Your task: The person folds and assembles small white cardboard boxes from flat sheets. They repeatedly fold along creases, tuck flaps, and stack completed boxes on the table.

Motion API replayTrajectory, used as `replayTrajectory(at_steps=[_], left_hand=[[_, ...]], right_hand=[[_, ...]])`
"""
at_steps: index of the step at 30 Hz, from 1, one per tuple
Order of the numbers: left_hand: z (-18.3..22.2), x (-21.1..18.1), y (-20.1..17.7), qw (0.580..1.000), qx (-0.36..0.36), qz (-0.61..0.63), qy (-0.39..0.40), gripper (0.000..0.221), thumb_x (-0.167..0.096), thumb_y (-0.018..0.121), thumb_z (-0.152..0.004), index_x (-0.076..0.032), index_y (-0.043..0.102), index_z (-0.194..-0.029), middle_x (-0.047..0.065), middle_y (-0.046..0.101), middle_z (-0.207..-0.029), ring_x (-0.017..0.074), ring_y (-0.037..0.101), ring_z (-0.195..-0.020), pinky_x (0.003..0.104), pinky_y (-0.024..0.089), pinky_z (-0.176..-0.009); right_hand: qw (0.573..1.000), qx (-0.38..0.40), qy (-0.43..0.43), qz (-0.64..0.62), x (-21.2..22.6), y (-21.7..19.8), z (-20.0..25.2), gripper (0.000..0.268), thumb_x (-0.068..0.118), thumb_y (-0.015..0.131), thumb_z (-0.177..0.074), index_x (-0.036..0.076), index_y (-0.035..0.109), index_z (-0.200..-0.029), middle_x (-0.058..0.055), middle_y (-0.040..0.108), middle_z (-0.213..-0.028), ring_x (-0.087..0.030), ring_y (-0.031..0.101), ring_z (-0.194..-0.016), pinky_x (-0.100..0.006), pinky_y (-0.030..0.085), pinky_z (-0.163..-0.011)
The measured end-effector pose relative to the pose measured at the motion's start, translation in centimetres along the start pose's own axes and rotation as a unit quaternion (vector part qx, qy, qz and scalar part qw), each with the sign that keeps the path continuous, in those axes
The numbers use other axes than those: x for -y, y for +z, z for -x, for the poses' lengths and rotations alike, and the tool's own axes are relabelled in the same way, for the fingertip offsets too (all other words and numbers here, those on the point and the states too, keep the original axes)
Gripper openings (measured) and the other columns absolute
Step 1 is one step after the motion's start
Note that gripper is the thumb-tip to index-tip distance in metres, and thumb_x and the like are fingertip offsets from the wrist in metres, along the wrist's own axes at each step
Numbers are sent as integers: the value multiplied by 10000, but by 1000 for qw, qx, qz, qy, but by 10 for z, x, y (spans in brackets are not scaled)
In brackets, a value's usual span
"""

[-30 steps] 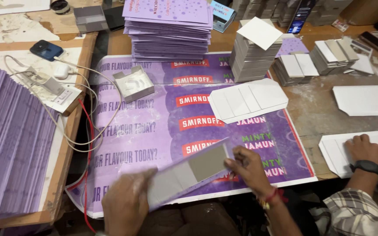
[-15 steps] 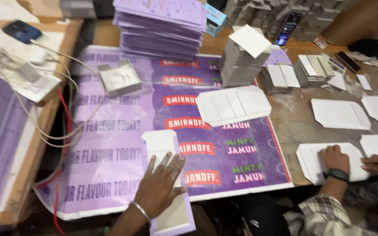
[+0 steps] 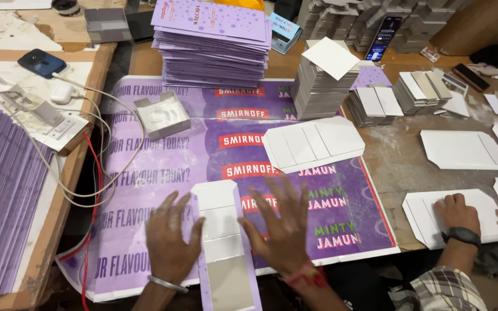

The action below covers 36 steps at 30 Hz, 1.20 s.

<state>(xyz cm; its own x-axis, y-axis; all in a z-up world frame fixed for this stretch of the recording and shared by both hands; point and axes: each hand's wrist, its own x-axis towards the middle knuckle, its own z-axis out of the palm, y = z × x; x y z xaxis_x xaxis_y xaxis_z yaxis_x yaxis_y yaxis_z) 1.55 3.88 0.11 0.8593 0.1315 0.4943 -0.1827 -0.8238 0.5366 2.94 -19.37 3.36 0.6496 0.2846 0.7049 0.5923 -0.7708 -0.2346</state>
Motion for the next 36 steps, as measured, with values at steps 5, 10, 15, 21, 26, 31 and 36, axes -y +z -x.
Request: replayTrajectory(at_steps=[5, 10, 15, 21, 26, 31, 36], left_hand=[[-28, 29, 15, 994, 37, 78, -67, 649, -214, 803, -784, -83, 565, -1374, 167, 640, -1227, 369, 588, -1116, 503, 460, -997], [-13, 36, 20, 998, 51, 12, -33, 791, -144, 836, -722, -127, 521, -1447, 163, 675, -1152, 336, 595, -1074, 505, 425, -912], [-27, 35, 17, 987, 117, 82, -71, 798, -151, 818, -811, -177, 463, -1525, 17, 746, -1123, 209, 635, -974, 416, 418, -888], [-34, 34, 25, 987, 101, 88, -88, 977, -211, 865, -752, -141, 351, -1581, 8, 718, -1086, 184, 627, -910, 393, 413, -882], [-34, 31, 25, 993, 109, 42, -38, 1041, -219, 874, -764, -131, 274, -1610, -25, 742, -1065, 191, 617, -969, 410, 393, -871], [-34, 32, 29, 991, 120, 25, -48, 1100, -243, 874, -764, -116, 197, -1622, -38, 752, -1088, 202, 600, -945, 407, 380, -867], [-35, 28, 30, 990, 128, 8, -51, 1088, -226, 864, -766, -115, 198, -1619, -39, 752, -1080, 202, 600, -938, 421, 368, -867]], right_hand=[[982, 143, 121, -2, -18, 31, -23, 151, 265, 769, -883, 146, 774, -977, -17, 746, -1051, -215, 637, -1102, -531, 365, -1092], [989, 137, 39, 23, -23, 47, 16, 120, 226, 765, -880, 125, 780, -942, -12, 730, -1073, -220, 626, -1096, -494, 370, -1047], [975, 173, 135, -20, -32, 54, 2, 146, 289, 815, -854, 148, 780, -862, 24, 726, -944, -210, 627, -960, -405, 423, -862], [978, 174, 116, -26, -38, 60, -20, 242, 327, 830, -830, 150, 790, -991, -9, 717, -947, -215, 654, -904, -392, 450, -752], [967, 229, 109, -35, -42, 55, -31, 326, 340, 820, -822, 141, 783, -1077, -29, 711, -966, -230, 680, -890, -394, 518, -744], [960, 254, 117, -24, -41, 54, -36, 327, 358, 817, -828, 159, 782, -1085, -12, 717, -973, -222, 693, -886, -388, 541, -726], [960, 258, 110, -24, -38, 52, -40, 373, 362, 817, -823, 147, 770, -1125, -15, 711, -967, -225, 693, -861, -386, 539, -698]])
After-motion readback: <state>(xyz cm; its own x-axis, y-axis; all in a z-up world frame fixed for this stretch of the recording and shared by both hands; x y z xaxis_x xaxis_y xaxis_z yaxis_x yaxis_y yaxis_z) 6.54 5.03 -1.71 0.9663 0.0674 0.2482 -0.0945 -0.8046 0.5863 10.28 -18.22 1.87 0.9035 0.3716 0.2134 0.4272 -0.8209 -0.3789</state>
